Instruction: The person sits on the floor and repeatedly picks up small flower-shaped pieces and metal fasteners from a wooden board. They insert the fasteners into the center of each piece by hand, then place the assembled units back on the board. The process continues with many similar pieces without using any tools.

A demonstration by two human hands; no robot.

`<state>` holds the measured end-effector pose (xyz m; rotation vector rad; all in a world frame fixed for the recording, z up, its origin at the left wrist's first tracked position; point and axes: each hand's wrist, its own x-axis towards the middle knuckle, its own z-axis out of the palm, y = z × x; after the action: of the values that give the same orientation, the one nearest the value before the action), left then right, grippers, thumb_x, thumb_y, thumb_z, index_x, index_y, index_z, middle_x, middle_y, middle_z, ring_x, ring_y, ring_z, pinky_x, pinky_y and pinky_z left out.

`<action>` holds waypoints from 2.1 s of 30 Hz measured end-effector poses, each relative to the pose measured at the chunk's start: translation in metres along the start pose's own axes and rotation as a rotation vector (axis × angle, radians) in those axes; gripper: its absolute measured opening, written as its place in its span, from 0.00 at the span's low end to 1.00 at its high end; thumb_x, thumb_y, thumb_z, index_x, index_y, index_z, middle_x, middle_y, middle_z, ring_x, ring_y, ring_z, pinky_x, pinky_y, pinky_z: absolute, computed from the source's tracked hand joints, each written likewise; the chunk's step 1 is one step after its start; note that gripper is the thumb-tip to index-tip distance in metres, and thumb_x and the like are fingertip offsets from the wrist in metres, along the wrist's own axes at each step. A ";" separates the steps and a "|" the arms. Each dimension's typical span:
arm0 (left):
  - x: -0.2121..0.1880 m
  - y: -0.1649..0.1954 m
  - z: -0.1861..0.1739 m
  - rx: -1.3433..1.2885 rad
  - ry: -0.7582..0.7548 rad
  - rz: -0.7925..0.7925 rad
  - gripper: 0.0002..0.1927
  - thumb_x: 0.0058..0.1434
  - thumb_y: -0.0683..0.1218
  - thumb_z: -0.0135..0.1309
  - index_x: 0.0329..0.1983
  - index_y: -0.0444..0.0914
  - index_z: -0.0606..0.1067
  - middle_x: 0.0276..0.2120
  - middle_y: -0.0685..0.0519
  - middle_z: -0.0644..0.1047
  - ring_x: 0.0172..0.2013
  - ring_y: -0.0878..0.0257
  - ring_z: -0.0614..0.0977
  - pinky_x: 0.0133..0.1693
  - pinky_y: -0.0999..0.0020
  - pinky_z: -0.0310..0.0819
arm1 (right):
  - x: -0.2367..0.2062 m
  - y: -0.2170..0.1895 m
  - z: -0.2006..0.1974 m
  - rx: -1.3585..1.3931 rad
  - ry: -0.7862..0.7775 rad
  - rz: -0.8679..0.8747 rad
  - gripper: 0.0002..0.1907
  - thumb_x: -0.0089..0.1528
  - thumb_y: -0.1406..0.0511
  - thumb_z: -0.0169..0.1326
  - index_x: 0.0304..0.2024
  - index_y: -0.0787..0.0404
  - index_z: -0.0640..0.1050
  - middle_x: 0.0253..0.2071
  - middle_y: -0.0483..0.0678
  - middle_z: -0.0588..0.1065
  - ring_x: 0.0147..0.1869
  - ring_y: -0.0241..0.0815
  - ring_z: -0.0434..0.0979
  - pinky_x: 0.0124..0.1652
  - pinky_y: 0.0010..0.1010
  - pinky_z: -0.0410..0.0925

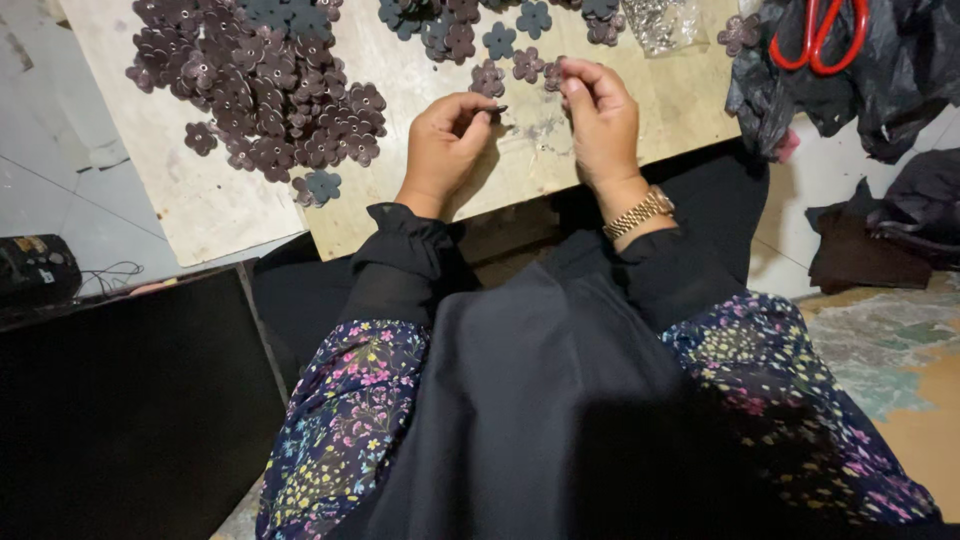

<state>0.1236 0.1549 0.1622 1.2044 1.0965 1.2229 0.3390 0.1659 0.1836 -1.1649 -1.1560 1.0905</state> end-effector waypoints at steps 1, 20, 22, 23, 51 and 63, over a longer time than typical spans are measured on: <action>0.002 -0.002 -0.002 0.013 0.000 0.037 0.06 0.67 0.37 0.56 0.45 0.34 0.80 0.35 0.57 0.80 0.35 0.72 0.79 0.40 0.76 0.76 | -0.001 -0.005 -0.008 -0.141 -0.038 -0.045 0.08 0.69 0.70 0.55 0.50 0.63 0.81 0.49 0.44 0.78 0.49 0.31 0.77 0.50 0.24 0.72; -0.006 0.005 -0.014 0.283 0.258 0.156 0.05 0.65 0.38 0.49 0.42 0.36 0.74 0.33 0.51 0.78 0.34 0.64 0.81 0.39 0.70 0.76 | -0.013 -0.024 -0.027 -0.463 -0.177 -0.179 0.04 0.71 0.69 0.58 0.44 0.65 0.77 0.39 0.46 0.80 0.41 0.32 0.79 0.42 0.24 0.73; -0.006 0.011 -0.031 0.521 0.349 0.186 0.05 0.62 0.39 0.51 0.39 0.36 0.76 0.35 0.48 0.80 0.37 0.55 0.82 0.42 0.62 0.77 | -0.008 -0.017 -0.032 -0.414 -0.155 -0.120 0.04 0.70 0.69 0.58 0.44 0.65 0.77 0.37 0.45 0.79 0.39 0.30 0.78 0.40 0.23 0.72; -0.007 0.015 -0.041 0.634 0.375 0.184 0.05 0.61 0.40 0.52 0.38 0.37 0.77 0.34 0.47 0.80 0.38 0.51 0.82 0.42 0.58 0.76 | -0.007 -0.015 -0.034 -0.388 -0.147 -0.085 0.04 0.70 0.69 0.58 0.43 0.65 0.77 0.36 0.44 0.79 0.39 0.29 0.78 0.40 0.22 0.72; 0.025 0.032 0.054 0.540 0.300 0.191 0.19 0.56 0.41 0.65 0.51 0.36 0.76 0.37 0.50 0.77 0.38 0.57 0.79 0.42 0.64 0.75 | 0.002 -0.011 -0.036 -0.318 -0.079 -0.059 0.05 0.65 0.69 0.61 0.43 0.65 0.81 0.38 0.43 0.81 0.39 0.29 0.79 0.40 0.22 0.73; 0.027 0.002 0.033 -0.182 0.175 -0.065 0.12 0.66 0.38 0.57 0.52 0.32 0.76 0.40 0.51 0.81 0.40 0.68 0.81 0.44 0.73 0.78 | 0.020 -0.027 0.035 -0.300 -0.162 -0.176 0.04 0.66 0.69 0.60 0.43 0.64 0.81 0.43 0.47 0.78 0.45 0.36 0.79 0.46 0.26 0.73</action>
<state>0.1582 0.1797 0.1676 0.9305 1.1167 1.3659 0.3069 0.1870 0.2136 -1.1916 -1.5594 0.9098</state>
